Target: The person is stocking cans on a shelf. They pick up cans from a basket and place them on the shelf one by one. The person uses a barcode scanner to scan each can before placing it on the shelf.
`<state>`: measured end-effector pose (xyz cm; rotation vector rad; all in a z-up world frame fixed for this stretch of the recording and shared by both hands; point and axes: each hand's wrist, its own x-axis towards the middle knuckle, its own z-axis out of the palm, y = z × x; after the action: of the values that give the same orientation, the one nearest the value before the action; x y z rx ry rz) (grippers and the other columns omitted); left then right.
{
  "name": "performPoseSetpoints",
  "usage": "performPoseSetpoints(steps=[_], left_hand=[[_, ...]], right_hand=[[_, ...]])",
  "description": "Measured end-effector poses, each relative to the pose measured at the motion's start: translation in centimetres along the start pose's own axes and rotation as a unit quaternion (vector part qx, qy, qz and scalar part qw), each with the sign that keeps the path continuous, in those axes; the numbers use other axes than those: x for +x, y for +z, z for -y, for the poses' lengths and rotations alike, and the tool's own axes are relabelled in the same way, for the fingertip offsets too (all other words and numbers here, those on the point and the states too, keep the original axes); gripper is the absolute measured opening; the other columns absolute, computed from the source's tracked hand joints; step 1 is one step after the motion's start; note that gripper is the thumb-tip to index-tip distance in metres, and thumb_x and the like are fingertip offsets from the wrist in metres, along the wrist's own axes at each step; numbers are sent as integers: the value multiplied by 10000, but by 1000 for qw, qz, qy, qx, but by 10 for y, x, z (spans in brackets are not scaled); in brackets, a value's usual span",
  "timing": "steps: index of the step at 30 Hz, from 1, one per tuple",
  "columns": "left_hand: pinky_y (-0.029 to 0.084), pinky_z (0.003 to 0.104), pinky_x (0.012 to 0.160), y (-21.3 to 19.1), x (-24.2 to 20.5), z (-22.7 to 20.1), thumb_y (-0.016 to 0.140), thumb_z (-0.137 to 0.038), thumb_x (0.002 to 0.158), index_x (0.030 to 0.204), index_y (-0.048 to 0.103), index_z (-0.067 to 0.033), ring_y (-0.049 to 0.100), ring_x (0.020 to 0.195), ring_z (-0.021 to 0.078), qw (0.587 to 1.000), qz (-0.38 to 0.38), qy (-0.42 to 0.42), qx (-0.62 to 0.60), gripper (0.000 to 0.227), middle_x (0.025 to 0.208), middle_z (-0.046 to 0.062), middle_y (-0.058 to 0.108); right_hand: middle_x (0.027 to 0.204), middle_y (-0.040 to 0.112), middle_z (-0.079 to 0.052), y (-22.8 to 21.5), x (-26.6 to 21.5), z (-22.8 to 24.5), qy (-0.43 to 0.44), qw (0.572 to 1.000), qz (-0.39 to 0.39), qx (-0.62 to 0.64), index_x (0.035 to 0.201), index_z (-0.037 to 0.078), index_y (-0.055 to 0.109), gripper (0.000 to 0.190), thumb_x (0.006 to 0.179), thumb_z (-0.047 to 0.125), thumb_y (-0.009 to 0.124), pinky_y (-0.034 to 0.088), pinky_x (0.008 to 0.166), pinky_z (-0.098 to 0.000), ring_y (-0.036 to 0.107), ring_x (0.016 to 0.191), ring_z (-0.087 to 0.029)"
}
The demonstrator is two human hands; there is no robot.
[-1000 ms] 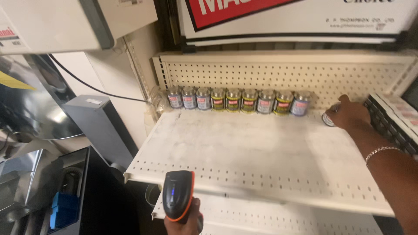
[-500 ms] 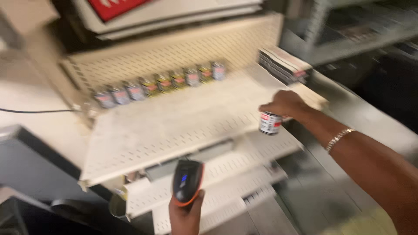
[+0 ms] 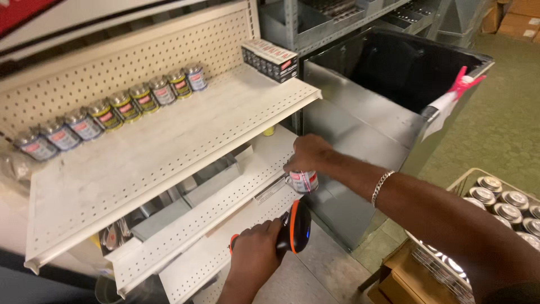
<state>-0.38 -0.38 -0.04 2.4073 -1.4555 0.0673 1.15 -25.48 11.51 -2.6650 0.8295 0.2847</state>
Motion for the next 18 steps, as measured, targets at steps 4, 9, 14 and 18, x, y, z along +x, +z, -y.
performPoseSetpoints(steps=[4, 9, 14, 18], left_hand=[[477, 469, 592, 7, 9, -22, 722, -250, 785, 1045, 563, -185, 635, 746, 320, 998, 41, 4, 44, 311, 866, 2, 658], [483, 470, 615, 0, 16, -66, 694, -246, 770, 987, 566, -233, 637, 758, 325, 997, 40, -61, -18, 252, 872, -15, 687], [520, 383, 670, 17, 30, -119, 782, -351, 736, 962, 638, -251, 710, 829, 312, 955, -3, -189, -227, 286, 893, -19, 789], [505, 277, 684, 65, 51, -161, 844, -141, 765, 968, 716, -48, 621, 712, 109, 792, -154, -272, -524, 258, 781, 70, 734]], right_hand=[[1190, 692, -76, 6, -4, -27, -13, 1000, -3, 4, 1332, 98, 585, 877, 659, 628, 769, 573, 706, -407, 682, 1039, -266], [977, 722, -52, -7, -21, -68, -36, 999, 5, -10, 1060, 79, 670, 701, 700, 676, 746, 562, 637, -386, 687, 877, -231], [1096, 712, -56, -21, -42, -141, -31, 999, 8, 5, 1127, 90, 647, 719, 680, 640, 766, 554, 695, -414, 676, 1005, -258], [1070, 708, -212, -18, -59, -228, 20, 995, -89, 33, 1076, 51, 673, 744, 593, 607, 775, 565, 749, -507, 684, 988, -401]])
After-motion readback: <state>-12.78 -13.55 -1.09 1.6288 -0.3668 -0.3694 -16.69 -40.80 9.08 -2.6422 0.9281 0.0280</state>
